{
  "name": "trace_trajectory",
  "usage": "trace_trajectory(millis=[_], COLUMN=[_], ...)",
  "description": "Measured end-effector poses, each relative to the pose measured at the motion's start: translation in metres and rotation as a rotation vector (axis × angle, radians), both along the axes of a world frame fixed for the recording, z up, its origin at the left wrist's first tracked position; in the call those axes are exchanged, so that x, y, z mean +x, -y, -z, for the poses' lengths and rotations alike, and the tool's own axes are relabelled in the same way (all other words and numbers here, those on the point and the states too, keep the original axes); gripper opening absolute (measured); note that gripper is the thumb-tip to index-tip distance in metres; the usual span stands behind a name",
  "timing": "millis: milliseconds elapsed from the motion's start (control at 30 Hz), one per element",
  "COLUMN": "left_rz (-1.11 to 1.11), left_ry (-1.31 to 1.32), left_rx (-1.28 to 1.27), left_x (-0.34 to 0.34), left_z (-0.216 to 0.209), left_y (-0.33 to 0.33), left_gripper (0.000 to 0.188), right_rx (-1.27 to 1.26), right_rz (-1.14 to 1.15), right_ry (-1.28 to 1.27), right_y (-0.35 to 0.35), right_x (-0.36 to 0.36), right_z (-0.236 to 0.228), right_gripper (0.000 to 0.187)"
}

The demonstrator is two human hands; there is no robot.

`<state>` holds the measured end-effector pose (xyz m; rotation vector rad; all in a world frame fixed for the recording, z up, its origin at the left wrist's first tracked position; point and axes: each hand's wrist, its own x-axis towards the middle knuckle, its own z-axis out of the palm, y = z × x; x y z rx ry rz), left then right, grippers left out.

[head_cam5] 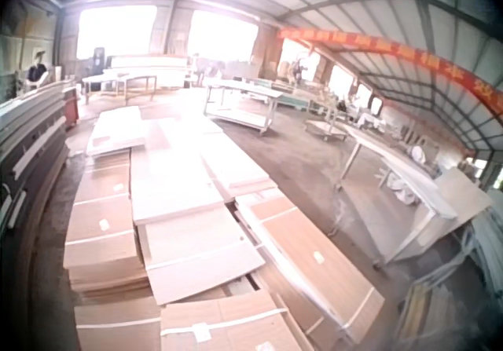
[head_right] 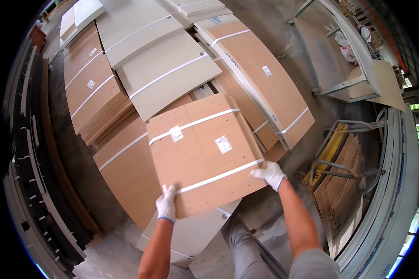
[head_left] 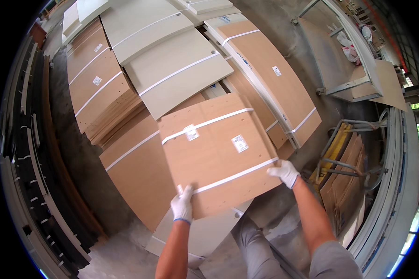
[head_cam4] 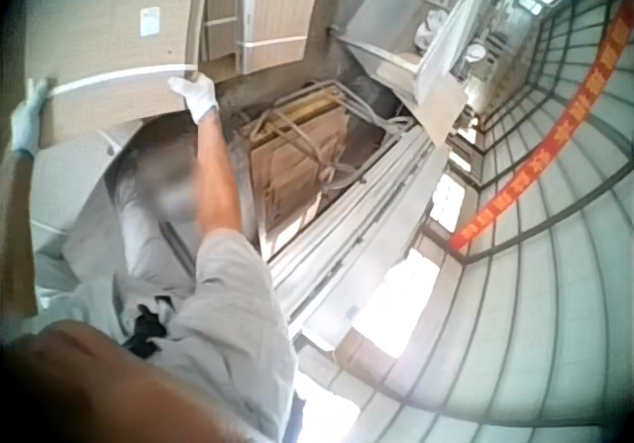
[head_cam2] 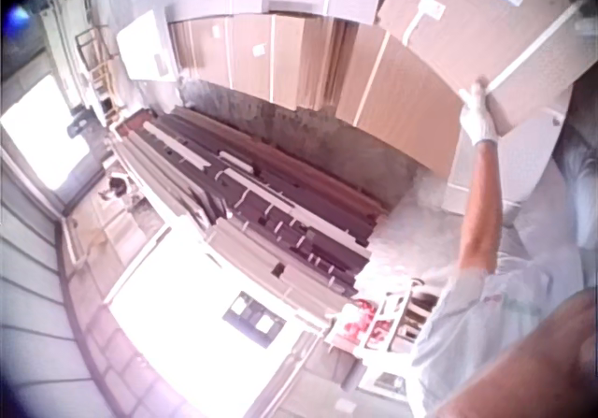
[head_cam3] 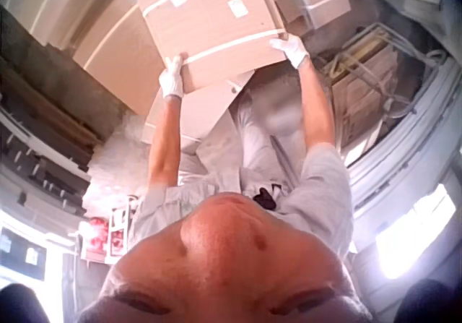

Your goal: The person handles and organizes various pre-fabricated wood and plastic furniture panels. The person sorts the components from a stack, places them together on a workbench, aligns them, and wraps them securely with a white plastic packing strap.

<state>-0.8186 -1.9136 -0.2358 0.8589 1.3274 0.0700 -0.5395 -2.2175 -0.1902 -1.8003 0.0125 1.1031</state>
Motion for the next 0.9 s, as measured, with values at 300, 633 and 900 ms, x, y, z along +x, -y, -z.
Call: trace_trajectory(millis=[300, 633, 900], left_rz=[0.24, 0.232, 0.763], left_ry=[-0.119, -0.616, -0.477], left_rx=[0.083, 1.049, 0.312], left_x=[0.116, -0.177, -0.304], left_z=[0.004, 0.054, 0.06], left_y=[0.119, -0.017, -0.067], left_gripper=[0.065, 0.038, 0.061], right_rx=[0.487, -0.205, -0.573], right_rz=[1.126, 0.773, 0.305], right_ry=[-0.134, -0.225, 0.366], right_y=[0.058, 0.047, -0.05], right_x=[0.051, -0.119, -0.215], right_z=[0.072, 0.098, 0.087], right_gripper=[0.062, 0.028, 0.07])
